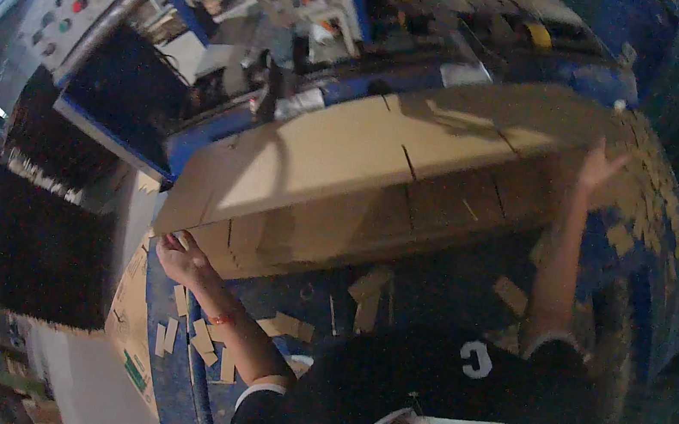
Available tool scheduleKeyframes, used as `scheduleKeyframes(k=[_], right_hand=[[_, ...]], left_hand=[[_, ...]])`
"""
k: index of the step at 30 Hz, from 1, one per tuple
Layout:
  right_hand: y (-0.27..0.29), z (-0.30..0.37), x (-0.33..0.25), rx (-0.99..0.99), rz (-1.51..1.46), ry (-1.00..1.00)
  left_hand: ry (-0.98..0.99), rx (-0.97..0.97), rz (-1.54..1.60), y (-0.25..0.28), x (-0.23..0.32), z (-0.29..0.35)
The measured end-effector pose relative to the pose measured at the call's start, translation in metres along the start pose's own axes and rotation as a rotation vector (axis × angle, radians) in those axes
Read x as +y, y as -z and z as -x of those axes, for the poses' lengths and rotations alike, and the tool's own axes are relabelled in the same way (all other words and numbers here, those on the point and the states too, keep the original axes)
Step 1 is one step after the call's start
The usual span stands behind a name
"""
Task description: The person repeatedly folds flat cardboard boxes into their final shape on a blue workbench. They align the flaps, crease the edges, and stack the finished boxes. The workspace contains cardboard scraps and a roll of tape.
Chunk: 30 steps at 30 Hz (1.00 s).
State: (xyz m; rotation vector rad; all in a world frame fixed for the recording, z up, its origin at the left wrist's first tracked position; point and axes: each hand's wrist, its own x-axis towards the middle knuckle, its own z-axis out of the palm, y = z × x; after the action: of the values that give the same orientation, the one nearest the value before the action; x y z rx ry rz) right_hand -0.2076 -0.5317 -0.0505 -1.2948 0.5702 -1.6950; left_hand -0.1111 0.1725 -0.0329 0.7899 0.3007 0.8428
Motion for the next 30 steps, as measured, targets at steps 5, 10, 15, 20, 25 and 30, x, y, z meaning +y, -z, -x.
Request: scheduleKeyframes(k=[5, 10, 15, 20, 25, 30], right_hand=[[-0.012, 0.001, -0.052, -0.139, -0.220, -0.268], [0.035, 0.087, -0.168, -0.358, 0.330, -0.062], [0.052, 0.153, -0.183, -1.428, 0.400, 0.892], [0.051, 0.173, -0.155, -1.441, 0.348, 0.921], [0.054, 0.170, -0.148, -1.502, 0.397, 0.970], [0.036, 0.166, -0.141, -1.565, 0.389, 0.948]], left_hand=[[0.370, -0.234, -0.085, -0.014, -0.008, -0.007], [-0.067, -0.533, -0.505, -0.006, 0.019, 0.047], [-0.072, -0.821, -0.843, -0.006, 0.013, 0.132], [-0.790, -1.580, -1.131, -0.040, -0.008, 0.172], [-0.786, -1.806, -1.291, -0.047, -0.008, 0.172], [-0.335, -1.257, -0.976, -0.029, -0.011, 0.151]])
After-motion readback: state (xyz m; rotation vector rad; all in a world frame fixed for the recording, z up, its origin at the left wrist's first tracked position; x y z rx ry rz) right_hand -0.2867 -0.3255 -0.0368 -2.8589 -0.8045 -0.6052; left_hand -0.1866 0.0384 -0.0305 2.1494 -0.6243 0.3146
